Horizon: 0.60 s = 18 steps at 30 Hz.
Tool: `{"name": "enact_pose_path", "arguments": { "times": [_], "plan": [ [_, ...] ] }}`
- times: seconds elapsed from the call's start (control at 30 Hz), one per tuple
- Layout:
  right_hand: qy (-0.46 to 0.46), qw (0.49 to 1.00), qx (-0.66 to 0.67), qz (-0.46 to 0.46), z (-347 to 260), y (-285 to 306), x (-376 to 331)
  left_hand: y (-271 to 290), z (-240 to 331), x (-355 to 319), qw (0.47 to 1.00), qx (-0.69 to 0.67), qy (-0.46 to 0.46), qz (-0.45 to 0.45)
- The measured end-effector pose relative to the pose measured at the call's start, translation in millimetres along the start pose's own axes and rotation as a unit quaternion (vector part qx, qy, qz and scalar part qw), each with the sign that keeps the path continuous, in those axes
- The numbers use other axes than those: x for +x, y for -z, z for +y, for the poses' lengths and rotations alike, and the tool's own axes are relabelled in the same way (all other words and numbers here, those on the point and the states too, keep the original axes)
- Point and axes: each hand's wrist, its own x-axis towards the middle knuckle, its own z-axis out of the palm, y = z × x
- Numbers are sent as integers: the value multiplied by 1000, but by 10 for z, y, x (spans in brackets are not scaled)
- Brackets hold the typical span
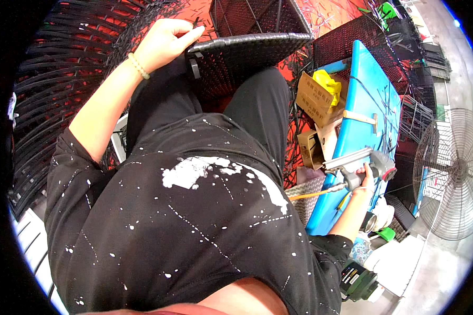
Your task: The person wraps a black plastic strip around the frame of a wicker chair. They use a pneumatic nail gun to secure the strip and pliers to trim the excess material. The process is repeated multiple times along the chair's frame.
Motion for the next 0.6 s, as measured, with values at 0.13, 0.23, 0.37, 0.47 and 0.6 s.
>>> {"name": "enact_pose_path", "arguments": {
  "times": [0.13,0.23,0.37,0.47,0.6],
  "plan": [
    [233,963,-123,-60,-43,-1184,-835,23,-13,23,1000,11,9,-11],
    [378,876,-277,-116,48,-2093,-1551,-34,-37,20,1000,-5,-7,12],
    [673,514,-502,-176,301,-2824,-1711,-31,-76,-9,999,16,-21,21],
    [567,510,-569,-308,537,-3069,-1625,-103,-97,-25,998,-43,-12,32],
    [231,862,-205,-401,969,-3194,-1568,-78,-66,-74,999,-43,22,-3]
  ]
}}
